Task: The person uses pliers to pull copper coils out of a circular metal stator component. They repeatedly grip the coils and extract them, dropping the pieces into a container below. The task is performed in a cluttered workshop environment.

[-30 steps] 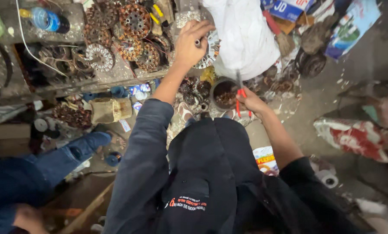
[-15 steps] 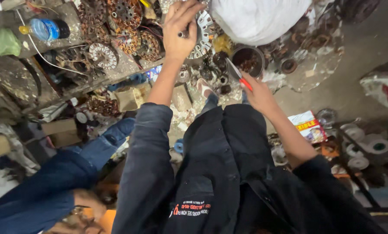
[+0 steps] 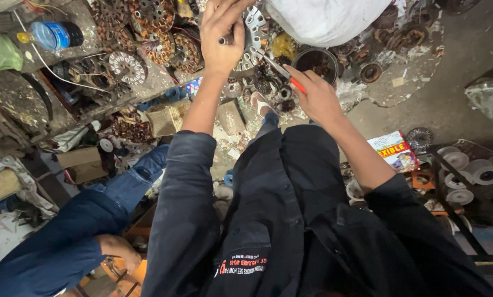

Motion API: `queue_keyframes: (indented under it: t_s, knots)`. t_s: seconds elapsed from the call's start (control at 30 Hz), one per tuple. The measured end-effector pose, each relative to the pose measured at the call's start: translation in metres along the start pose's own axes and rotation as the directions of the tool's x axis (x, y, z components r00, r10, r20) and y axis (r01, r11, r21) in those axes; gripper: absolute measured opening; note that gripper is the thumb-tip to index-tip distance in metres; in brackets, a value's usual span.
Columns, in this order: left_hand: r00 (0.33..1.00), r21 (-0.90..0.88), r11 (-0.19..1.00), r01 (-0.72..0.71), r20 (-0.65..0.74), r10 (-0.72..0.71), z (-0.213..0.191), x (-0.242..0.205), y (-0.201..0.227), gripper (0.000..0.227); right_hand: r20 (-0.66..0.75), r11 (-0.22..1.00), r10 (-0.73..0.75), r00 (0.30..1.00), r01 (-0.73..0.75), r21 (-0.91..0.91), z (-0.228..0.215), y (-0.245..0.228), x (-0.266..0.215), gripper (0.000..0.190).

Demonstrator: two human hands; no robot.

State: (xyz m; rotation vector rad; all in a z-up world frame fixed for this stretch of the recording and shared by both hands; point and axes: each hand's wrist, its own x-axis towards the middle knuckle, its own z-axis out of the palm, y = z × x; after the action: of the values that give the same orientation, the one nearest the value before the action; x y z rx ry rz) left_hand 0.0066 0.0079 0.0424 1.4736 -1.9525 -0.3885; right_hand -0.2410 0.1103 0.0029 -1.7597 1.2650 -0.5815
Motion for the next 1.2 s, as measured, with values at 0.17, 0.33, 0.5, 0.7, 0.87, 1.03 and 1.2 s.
queue_keyframes:
  t_s: [0.17, 0.33, 0.5, 0.7, 0.87, 1.03, 1.2]
  knots:
    - [1.0, 0.025, 1.0, 0.011, -0.019, -0.01, -0.001, -0.003, -0.005, 0.033, -0.016, 1.0, 0.011, 1.0, -0.011, 0.02, 0.002, -0.004, -0.001, 0.046]
    - [0.999, 0.023, 0.999, 0.026, -0.02, -0.026, 0.007, -0.009, -0.014, 0.031, -0.013, 1.0, 0.027, 1.0, -0.027, 0.003, 0.0, -0.005, -0.002, 0.047]
    - [0.998, 0.042, 0.997, 0.06, -0.024, -0.059, 0.013, -0.015, -0.024, 0.025, -0.021, 1.0, -0.011, 1.0, 0.01, -0.027, 0.003, -0.001, 0.0, 0.046]
    - [0.997, 0.036, 0.998, 0.055, -0.053, -0.053, 0.017, -0.016, -0.025, 0.025, -0.013, 0.999, -0.044, 0.999, 0.044, 0.011, 0.007, 0.009, 0.004, 0.045]
    - [0.996, 0.023, 0.999, 0.037, -0.08, -0.035, 0.017, -0.02, -0.029, 0.027, -0.042, 0.997, -0.078, 0.996, 0.078, -0.007, 0.015, 0.009, 0.004, 0.048]
    - [0.993, 0.055, 0.993, 0.107, -0.049, -0.104, 0.026, -0.019, -0.034, 0.014, -0.109, 0.996, -0.082, 0.991, 0.079, -0.031, 0.019, 0.013, 0.002, 0.052]
    - [0.996, 0.064, 0.995, 0.079, -0.039, -0.076, 0.021, -0.018, -0.035, 0.013, -0.129, 0.994, -0.059, 0.99, 0.045, -0.104, 0.034, 0.017, 0.002, 0.051]
